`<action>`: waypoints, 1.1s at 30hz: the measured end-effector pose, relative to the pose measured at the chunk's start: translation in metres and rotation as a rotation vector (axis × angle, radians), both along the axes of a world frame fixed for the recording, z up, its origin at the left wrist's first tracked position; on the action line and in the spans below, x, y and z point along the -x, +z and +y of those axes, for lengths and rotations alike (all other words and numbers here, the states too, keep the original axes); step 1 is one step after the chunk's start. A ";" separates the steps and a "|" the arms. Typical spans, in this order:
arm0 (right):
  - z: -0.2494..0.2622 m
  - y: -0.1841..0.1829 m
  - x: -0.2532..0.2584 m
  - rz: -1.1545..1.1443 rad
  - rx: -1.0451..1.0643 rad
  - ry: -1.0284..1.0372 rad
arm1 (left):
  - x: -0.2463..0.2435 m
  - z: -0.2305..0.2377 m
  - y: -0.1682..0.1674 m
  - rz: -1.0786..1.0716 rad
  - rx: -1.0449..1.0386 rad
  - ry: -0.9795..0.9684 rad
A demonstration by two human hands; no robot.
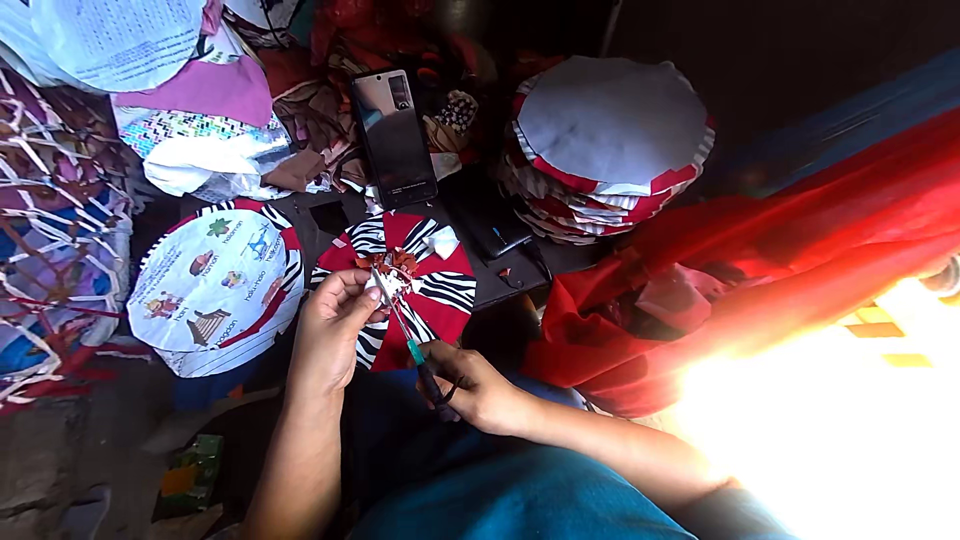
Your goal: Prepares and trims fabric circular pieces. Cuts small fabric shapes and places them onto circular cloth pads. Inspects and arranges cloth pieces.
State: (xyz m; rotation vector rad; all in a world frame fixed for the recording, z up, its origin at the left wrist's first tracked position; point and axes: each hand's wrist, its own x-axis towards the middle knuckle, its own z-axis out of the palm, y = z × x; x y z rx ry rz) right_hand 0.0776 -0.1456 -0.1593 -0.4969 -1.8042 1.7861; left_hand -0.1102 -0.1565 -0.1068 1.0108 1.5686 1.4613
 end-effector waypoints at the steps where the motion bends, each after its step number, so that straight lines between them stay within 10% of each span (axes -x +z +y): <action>1: -0.001 0.000 0.001 -0.005 -0.009 -0.019 | 0.001 0.000 -0.001 -0.009 -0.005 -0.001; 22: 0.002 0.003 0.001 -0.076 -0.055 -0.105 | 0.006 -0.002 -0.001 0.007 0.056 -0.026; 33: 0.008 0.011 -0.011 -0.085 0.073 0.197 | 0.007 -0.002 0.002 -0.028 0.021 -0.027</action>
